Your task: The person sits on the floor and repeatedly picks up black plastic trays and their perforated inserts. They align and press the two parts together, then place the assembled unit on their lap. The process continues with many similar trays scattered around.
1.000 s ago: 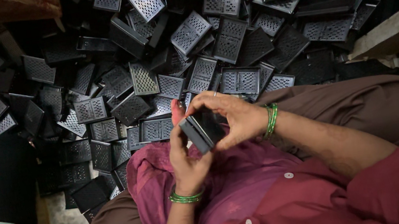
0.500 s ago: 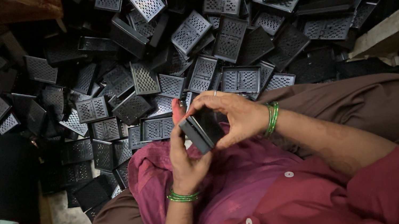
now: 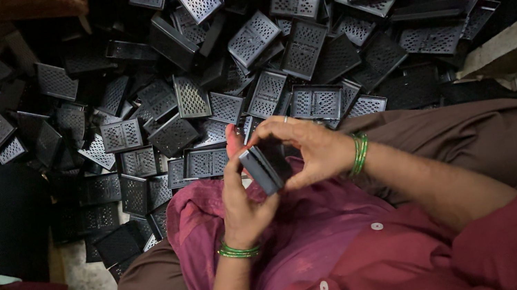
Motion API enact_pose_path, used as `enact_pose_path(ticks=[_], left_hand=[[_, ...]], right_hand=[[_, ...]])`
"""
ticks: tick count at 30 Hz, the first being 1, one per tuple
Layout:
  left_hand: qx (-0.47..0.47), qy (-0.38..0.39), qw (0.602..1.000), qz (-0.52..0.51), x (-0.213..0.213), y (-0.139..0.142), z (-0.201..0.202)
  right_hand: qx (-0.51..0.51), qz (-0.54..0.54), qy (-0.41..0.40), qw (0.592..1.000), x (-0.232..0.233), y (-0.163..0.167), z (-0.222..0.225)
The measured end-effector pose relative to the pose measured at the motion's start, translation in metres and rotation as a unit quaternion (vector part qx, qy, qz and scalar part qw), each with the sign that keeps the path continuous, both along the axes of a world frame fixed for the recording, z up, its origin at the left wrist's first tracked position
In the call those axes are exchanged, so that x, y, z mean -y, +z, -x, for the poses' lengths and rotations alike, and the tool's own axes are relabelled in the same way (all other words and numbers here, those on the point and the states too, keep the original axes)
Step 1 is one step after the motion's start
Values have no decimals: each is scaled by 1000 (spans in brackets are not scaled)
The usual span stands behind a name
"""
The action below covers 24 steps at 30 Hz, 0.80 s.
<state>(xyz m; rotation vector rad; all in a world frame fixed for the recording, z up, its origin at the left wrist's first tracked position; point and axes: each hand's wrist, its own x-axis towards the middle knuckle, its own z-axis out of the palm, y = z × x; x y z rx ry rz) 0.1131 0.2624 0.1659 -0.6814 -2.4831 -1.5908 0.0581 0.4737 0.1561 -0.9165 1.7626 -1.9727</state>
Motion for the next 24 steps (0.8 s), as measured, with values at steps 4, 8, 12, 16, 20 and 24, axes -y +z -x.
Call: enact_pose_path(ticks=[4, 8, 12, 16, 20, 24], left_hand=[[-1, 3, 1000, 10, 0, -1, 1], [13, 7, 1000, -2, 1, -6, -1], [17, 6, 1000, -10, 6, -10, -3], [29, 6, 1000, -5, 10, -14, -2], [63, -1, 997, -41, 9, -20, -2], [135, -5, 985, -105, 11, -25, -1]], right_hand=[[6, -8, -7, 1000, 1, 2, -1], [34, -7, 1, 999, 4, -1, -1], [24, 1, -20, 1000, 8, -5, -4], [11, -5, -46, 999, 11, -11, -7], [45, 7, -45, 998, 14, -20, -7], [44, 38, -40, 998, 15, -30, -4]])
